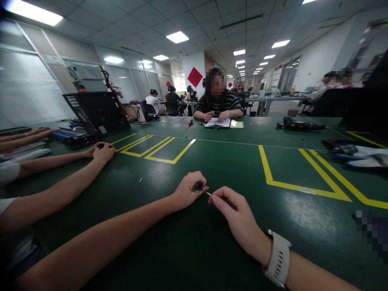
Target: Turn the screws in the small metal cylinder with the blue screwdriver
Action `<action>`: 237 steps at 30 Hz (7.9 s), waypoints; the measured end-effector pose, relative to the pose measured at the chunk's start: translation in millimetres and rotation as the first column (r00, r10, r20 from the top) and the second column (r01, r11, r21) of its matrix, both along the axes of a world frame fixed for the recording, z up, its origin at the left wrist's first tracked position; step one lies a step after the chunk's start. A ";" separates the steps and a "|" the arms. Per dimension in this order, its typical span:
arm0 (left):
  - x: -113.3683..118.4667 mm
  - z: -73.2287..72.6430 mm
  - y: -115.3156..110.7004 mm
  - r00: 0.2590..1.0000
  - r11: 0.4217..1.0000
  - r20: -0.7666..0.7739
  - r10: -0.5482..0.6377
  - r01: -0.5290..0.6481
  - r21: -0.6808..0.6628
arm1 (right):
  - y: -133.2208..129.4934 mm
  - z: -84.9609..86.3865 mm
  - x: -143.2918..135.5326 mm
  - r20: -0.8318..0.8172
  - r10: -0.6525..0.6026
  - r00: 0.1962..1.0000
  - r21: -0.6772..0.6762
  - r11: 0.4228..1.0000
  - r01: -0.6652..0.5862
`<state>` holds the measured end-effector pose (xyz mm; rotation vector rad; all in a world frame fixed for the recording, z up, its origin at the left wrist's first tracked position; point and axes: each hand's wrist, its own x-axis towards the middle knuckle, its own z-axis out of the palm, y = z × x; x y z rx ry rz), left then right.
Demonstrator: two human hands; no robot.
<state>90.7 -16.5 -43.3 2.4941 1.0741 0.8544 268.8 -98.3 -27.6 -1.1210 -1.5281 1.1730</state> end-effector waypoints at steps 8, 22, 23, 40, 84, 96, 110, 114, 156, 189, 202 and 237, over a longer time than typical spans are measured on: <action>-0.5 0.6 1.1 0.994 0.996 0.107 -0.027 0.035 -0.076 | 9.4 -6.9 1.5 -0.375 -0.047 0.926 -0.206 0.978 -0.034; 0.1 1.4 -1.9 1.000 1.000 0.013 -0.006 0.006 0.004 | 0.9 -5.4 -1.1 -0.059 0.004 0.998 -0.018 1.000 -0.005; 0.2 1.7 -2.1 1.000 1.000 0.015 -0.009 0.009 0.005 | 1.5 -5.2 -1.4 -0.103 0.003 0.995 -0.040 0.999 -0.007; 0.8 0.2 0.0 0.988 0.997 0.154 -0.017 0.030 -0.078 | 5.8 -7.4 -0.8 -0.282 -0.036 0.959 -0.113 0.994 0.004; 1.0 5.0 -3.1 0.989 0.994 0.147 -0.027 0.042 -0.099 | 6.1 -6.8 -1.1 -0.412 -0.037 0.910 -0.227 0.972 -0.063; 1.0 0.2 -0.8 0.998 1.000 0.062 -0.002 0.003 -0.019 | 2.3 -9.7 -3.7 -0.193 -0.027 0.981 -0.084 0.996 0.011; 0.4 1.5 -0.7 0.986 0.997 0.167 -0.021 0.034 -0.075 | 6.6 -6.8 -2.9 -0.404 -0.044 0.914 -0.226 0.973 -0.053; 0.1 0.3 -0.6 0.963 0.988 0.263 -0.057 0.093 -0.123 | 6.3 -7.4 -2.1 -0.410 -0.021 0.912 -0.221 0.972 -0.076; 1.3 0.2 -1.4 0.973 0.988 0.225 -0.048 0.079 -0.132 | 2.5 -9.7 -2.2 -0.229 0.028 0.973 -0.062 0.997 -0.043; 2.3 2.0 -1.9 0.999 0.999 -0.017 -0.038 0.038 -0.036 | -6.3 -4.6 -4.4 0.252 -0.066 0.965 0.260 0.966 -0.002; 0.7 0.4 -0.4 0.999 0.998 -0.028 -0.035 0.034 -0.055 | -0.3 -3.0 -0.2 0.054 -0.069 0.996 0.041 0.997 0.066; 3.1 1.8 -1.5 0.984 0.983 0.180 0.000 0.033 -0.180 | 5.4 -9.6 -1.9 -0.237 -0.053 0.970 -0.082 0.996 0.034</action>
